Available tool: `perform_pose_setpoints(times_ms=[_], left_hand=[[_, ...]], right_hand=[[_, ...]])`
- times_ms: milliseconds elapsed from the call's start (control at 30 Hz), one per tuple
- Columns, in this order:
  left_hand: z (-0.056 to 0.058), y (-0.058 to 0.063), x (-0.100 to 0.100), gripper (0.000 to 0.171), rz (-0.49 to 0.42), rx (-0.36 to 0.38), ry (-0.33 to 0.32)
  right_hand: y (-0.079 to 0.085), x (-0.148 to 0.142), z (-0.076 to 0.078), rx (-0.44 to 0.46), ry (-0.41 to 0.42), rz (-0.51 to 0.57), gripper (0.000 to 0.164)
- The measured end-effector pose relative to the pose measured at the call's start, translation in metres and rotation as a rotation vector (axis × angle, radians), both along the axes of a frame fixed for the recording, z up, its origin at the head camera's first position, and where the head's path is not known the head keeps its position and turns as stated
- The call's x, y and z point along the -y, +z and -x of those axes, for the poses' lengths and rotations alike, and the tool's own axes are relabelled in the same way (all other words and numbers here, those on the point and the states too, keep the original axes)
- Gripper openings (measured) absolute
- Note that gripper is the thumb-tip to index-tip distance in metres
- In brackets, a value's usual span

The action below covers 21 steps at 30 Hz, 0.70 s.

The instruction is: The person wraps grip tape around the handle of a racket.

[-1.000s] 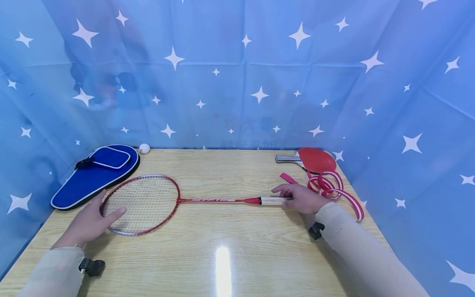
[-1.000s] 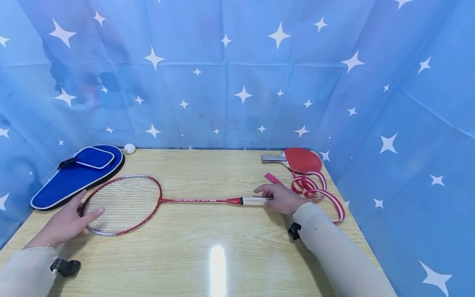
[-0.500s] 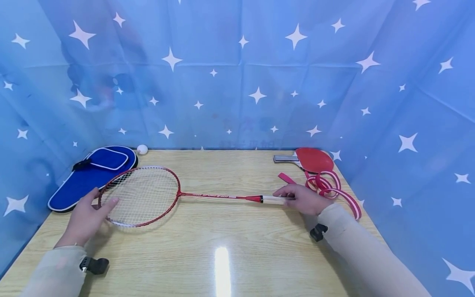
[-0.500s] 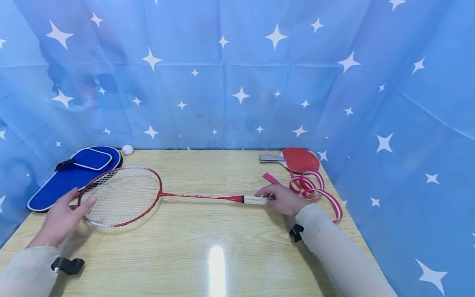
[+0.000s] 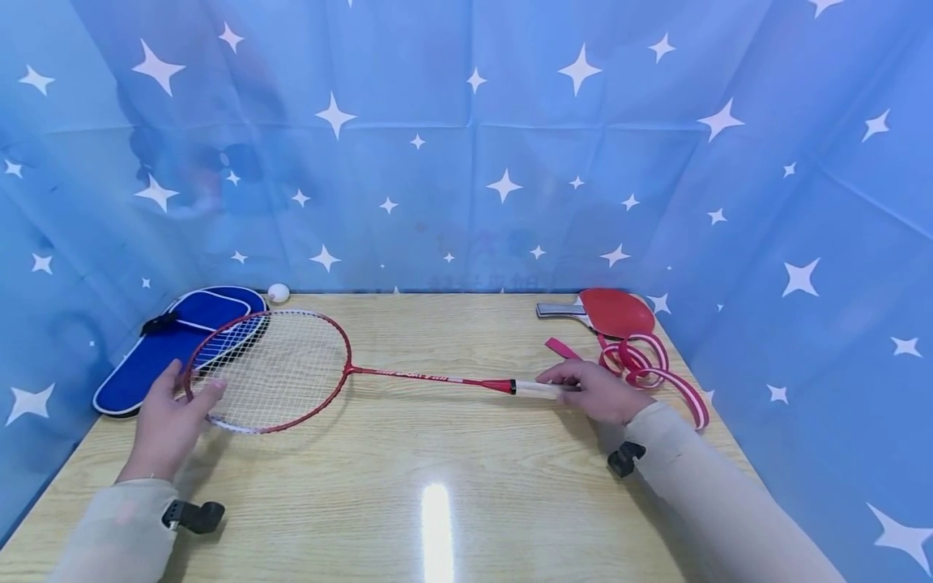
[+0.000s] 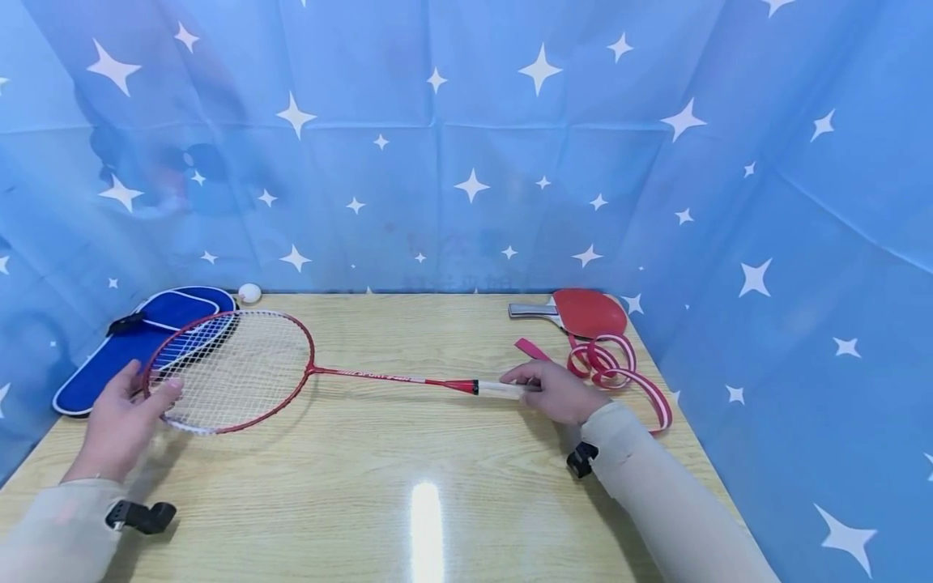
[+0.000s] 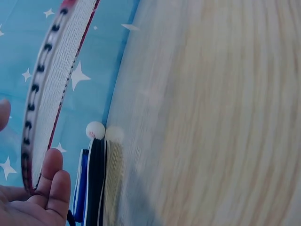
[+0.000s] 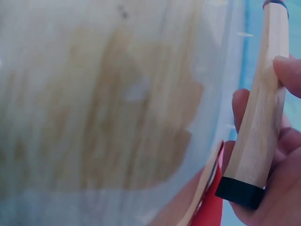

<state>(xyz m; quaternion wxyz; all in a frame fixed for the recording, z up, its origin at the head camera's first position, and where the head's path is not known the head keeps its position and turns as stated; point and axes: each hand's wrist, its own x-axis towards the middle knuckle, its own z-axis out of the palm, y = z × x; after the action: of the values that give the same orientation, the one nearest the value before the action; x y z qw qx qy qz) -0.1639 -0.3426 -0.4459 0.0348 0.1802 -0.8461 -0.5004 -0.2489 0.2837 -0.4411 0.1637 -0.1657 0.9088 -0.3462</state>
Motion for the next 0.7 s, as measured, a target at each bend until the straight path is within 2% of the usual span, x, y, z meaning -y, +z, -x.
perform_pose_setpoints(times_ms=[300, 533, 700], left_hand=[[0.003, 0.001, -0.011, 0.105, -0.124, -0.052, 0.051], [0.007, 0.005, -0.029, 0.105, -0.283, -0.094, 0.124], [0.008, 0.01, -0.043, 0.106, -0.396, -0.15, 0.157]], right_hand=[[-0.004, 0.003, 0.0, -0.035, 0.002, 0.024, 0.042], [-0.003, 0.009, -0.003, -0.044, 0.0, 0.025, 0.041], [-0.003, 0.013, -0.005, -0.043, -0.015, 0.026, 0.042]])
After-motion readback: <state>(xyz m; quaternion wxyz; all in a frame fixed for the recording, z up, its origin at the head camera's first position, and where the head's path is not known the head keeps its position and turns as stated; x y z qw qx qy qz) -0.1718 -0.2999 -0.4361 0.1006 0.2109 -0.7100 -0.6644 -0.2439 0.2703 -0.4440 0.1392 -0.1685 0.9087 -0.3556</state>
